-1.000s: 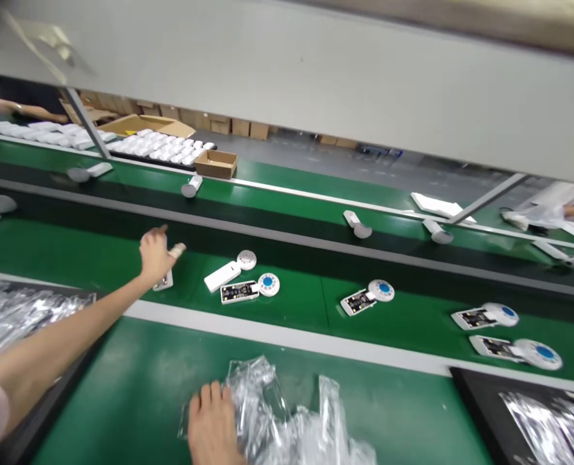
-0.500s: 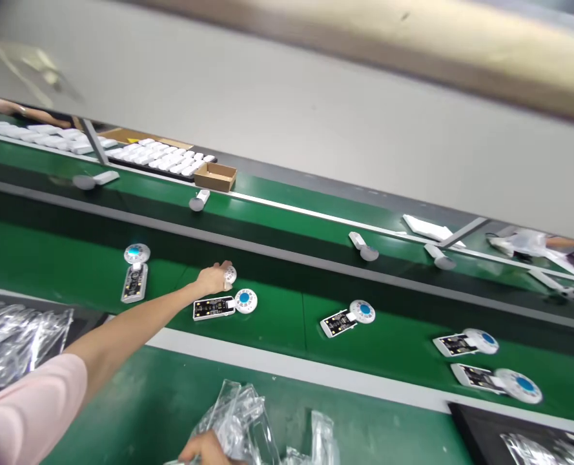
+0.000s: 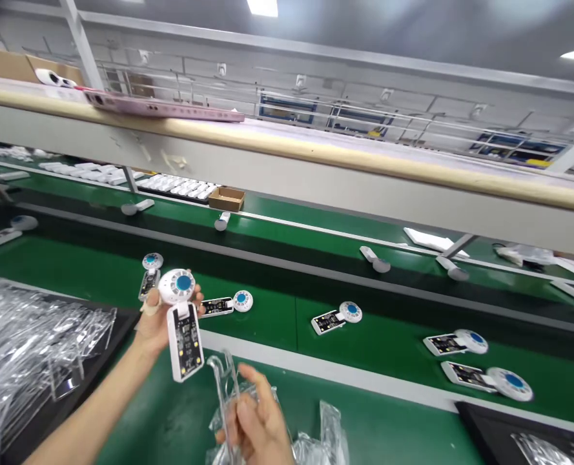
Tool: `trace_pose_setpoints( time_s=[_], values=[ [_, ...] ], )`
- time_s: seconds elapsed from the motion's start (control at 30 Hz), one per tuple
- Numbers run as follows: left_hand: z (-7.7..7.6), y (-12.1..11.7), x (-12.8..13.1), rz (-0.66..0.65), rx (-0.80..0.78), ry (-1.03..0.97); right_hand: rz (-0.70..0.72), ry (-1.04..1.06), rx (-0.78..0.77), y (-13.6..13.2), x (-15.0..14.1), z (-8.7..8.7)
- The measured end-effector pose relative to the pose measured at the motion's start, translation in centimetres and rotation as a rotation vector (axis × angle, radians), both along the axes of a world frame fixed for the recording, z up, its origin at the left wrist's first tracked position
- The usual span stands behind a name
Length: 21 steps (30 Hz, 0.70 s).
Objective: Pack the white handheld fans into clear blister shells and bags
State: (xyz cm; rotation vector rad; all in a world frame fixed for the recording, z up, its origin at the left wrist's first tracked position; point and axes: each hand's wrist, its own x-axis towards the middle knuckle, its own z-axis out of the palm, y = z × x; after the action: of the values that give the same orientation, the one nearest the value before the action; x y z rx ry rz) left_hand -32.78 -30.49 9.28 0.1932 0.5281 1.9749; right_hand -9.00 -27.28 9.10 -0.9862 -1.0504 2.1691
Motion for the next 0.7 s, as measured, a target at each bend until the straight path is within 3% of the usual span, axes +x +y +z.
trace_pose_setpoints(
  time_s=[0.17, 0.33, 0.5, 0.63, 0.7],
  values=[
    [0.3, 0.3, 4.7, -0.034, 0.074, -0.088, -0.061, -0.232, 0.461, -1.1, -3.2, 2.3],
    [1.6, 0.4, 6.2, -0.047, 0.122, -0.012, -0.118, -0.313, 0.570, -2.5, -4.2, 2.1],
    [1.8, 0.3, 6.4, -0.049, 0.143, 0.045, -0.115, -0.347, 0.677, -2.5, -4.5, 2.1],
    [2.4, 0.4, 6.3, -0.023, 0.163, 0.061, -0.164, -0.390, 0.891, -3.1, -4.5, 1.2],
    [2.9, 0.5, 6.2, -0.001, 0.160, 0.084, -0.124, -0.369, 0.930, -3.2, -4.3, 0.6]
  ],
)
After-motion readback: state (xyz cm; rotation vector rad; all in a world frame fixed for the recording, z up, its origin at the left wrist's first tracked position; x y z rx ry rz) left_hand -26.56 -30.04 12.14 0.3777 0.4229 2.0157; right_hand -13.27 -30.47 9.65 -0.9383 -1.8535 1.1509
